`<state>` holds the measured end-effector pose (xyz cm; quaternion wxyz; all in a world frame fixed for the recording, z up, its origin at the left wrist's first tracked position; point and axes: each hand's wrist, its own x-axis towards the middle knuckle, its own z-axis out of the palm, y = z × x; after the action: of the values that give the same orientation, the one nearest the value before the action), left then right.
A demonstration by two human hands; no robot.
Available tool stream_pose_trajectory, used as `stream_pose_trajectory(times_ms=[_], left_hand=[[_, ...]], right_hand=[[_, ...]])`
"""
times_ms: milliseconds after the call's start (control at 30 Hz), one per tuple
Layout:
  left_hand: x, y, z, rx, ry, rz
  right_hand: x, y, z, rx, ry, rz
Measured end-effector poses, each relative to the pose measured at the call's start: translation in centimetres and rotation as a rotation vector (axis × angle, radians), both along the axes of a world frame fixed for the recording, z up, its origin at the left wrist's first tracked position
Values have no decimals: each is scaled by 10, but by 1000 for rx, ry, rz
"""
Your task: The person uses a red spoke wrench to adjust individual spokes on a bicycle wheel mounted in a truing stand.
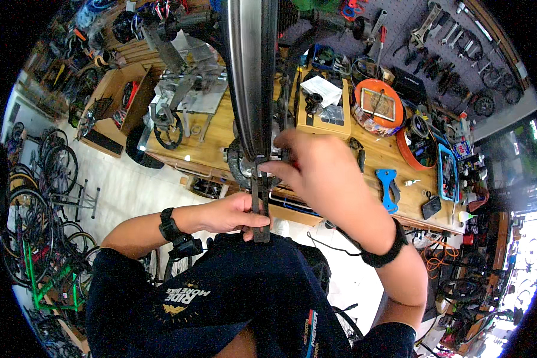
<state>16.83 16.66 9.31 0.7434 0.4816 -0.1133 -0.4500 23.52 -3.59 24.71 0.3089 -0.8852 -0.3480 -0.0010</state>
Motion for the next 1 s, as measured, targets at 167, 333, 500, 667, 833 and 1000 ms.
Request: stream_pose_trajectory(times_ms=[167,333,500,667,833,1000], left_hand=[[2,2,7,64,23,-10],[2,2,4,61,-2,-8],[3,3,5,94,-1,-31],[2,4,2,96,39,-26],[6,11,24,334,-94,-134],[12,28,50,399,-123,-100]], right_hand=[[-7,-14,-10,109,224,-16],[-4,-26,-24,63,280,-63],[0,-29,-11,226,227,-48],[1,-12,21,377,116,2],[0,2,22,429,119,36],[3,-4,10,487,182,69]])
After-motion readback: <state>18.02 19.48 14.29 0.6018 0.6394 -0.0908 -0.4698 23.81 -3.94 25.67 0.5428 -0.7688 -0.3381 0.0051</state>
